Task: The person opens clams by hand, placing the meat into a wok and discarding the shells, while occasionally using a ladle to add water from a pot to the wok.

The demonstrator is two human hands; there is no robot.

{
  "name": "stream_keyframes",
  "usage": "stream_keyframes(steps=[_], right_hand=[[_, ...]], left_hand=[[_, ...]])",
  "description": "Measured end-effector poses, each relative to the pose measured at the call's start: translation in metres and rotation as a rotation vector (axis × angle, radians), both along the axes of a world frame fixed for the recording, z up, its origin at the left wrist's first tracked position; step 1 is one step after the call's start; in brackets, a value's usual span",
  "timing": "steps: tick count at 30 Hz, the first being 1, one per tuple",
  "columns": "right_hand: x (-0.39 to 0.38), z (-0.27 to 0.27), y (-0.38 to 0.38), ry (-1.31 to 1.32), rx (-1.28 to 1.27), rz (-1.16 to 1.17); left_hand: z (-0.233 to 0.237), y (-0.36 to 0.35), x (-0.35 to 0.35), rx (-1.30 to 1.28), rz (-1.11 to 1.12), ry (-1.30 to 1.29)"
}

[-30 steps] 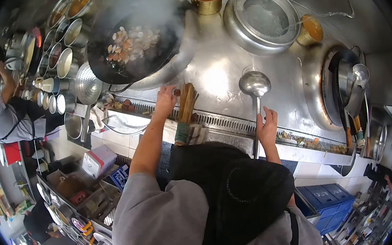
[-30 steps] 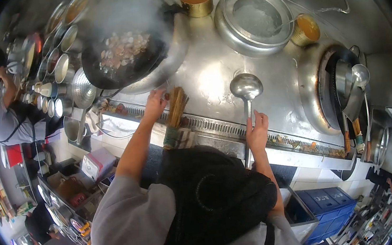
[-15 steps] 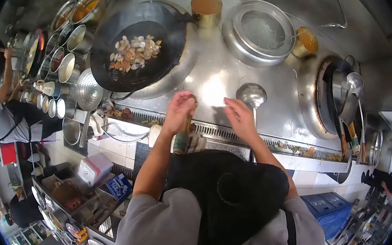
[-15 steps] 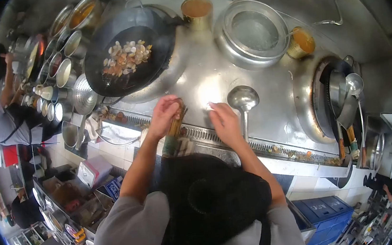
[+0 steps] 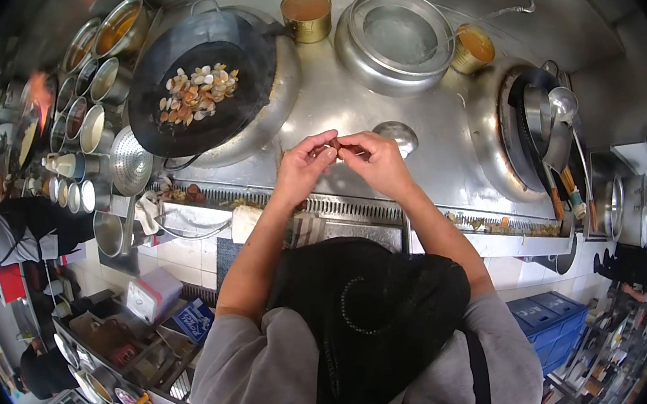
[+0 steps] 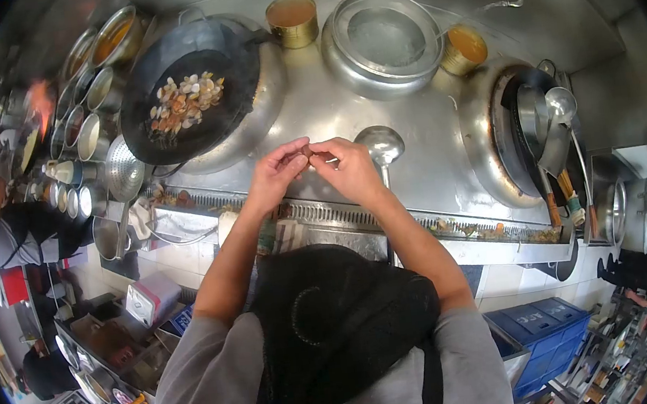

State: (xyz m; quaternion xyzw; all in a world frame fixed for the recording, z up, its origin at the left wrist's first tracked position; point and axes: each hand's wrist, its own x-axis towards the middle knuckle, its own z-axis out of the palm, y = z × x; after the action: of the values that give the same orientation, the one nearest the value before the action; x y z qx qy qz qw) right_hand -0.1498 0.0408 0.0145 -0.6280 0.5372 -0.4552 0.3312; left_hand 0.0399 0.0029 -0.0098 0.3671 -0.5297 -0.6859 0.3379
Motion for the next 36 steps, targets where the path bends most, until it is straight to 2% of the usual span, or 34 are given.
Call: stream_keyframes(steps=[8,14,20,24,28,34,36], right_hand=[[0.0,0.013,0.006,0.002,0.033,0.023],[-0.002,0.017,0.009,0.007,0.068,0.048],[0.0,0.013,0.01,0.011,0.073,0.071],[0.004,0.003,0.013,0.056,0.035,0.066],[0.006,0.003,0.016,0.063,0.044,0.077],[0.009,-0.01,0.018,0.135,-0.064,0.061],[0.012,-0.013,0.019,0.282,-0.198,0.015]], left_hand=[[0.011,0.004,0.001,-0.096,0.011,-0.052],[0.015,0.008,0.001,-0.05,0.037,-0.033],[0.01,0.011,0.003,-0.083,0.0,-0.041],[-0.011,0.012,0.002,-0.117,0.008,-0.003],[-0.008,0.017,0.001,-0.138,-0.003,-0.097],[-0.007,0.019,-0.006,-0.17,0.022,-0.128],[-0.008,0.018,-0.009,-0.187,0.031,-0.16]])
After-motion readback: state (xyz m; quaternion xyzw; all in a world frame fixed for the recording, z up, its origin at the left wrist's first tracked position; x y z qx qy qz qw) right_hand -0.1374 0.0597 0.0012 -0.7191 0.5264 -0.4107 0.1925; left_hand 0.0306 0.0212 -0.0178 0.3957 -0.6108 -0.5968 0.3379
